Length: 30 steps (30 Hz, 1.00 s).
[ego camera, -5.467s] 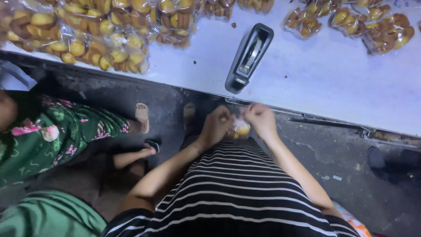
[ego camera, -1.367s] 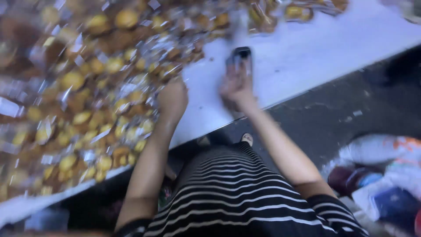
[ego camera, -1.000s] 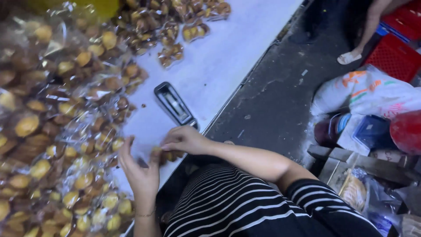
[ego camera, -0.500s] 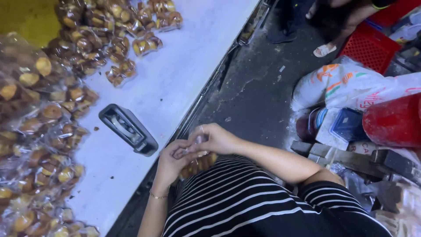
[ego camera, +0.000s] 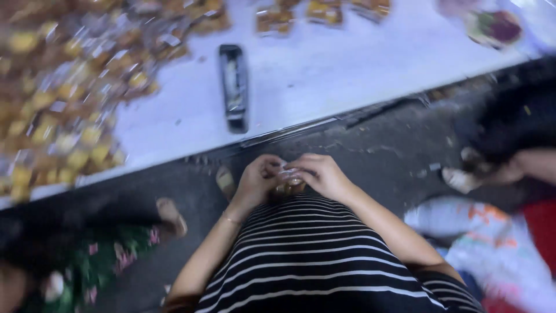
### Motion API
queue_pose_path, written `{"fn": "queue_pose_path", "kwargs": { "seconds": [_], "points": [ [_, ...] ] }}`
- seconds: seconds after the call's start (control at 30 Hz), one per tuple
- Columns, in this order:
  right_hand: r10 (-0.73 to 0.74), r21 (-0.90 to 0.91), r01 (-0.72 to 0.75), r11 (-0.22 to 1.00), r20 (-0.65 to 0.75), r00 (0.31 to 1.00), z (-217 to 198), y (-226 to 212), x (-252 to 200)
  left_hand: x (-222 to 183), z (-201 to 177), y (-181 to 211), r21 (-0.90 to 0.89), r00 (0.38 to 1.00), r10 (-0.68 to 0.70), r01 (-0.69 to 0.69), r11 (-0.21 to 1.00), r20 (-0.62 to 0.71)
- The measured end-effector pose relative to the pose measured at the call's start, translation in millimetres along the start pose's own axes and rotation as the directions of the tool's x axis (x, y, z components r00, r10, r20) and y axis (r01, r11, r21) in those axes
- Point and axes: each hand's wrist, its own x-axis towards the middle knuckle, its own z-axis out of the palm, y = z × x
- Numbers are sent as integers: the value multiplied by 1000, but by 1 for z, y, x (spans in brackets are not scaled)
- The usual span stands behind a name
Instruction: The person is bagging small baked goods by placing them into clear plastic bags and sealing the bags with a tape dispenser.
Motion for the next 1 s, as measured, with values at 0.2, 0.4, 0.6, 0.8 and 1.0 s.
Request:
{"fn": "queue_pose_path", "kwargs": {
  "seconds": [0.2, 0.4, 0.6, 0.8, 1.0],
  "points": [
    [66, -57, -54, 997, 241, 968, 32, 19, 18, -56, -4, 45, 527, 963, -84, 212, 823, -256],
    [297, 121, -317, 941, 159, 942, 87, 101, 41, -43, -22, 9, 355, 932, -151, 270, 895, -328],
    [454, 190, -423, 886, -173, 874, 84, 77, 156, -9, -81, 22, 331, 895, 17, 147, 932, -446],
    [290, -227, -326, 918, -179, 940, 81, 7, 134, 8, -135, 54, 426, 933, 162, -10, 904, -323],
    [250, 300, -179, 937, -219, 943, 101, -18, 123, 36, -170, 49, 581, 968, 218, -105, 807, -128]
  ]
}}
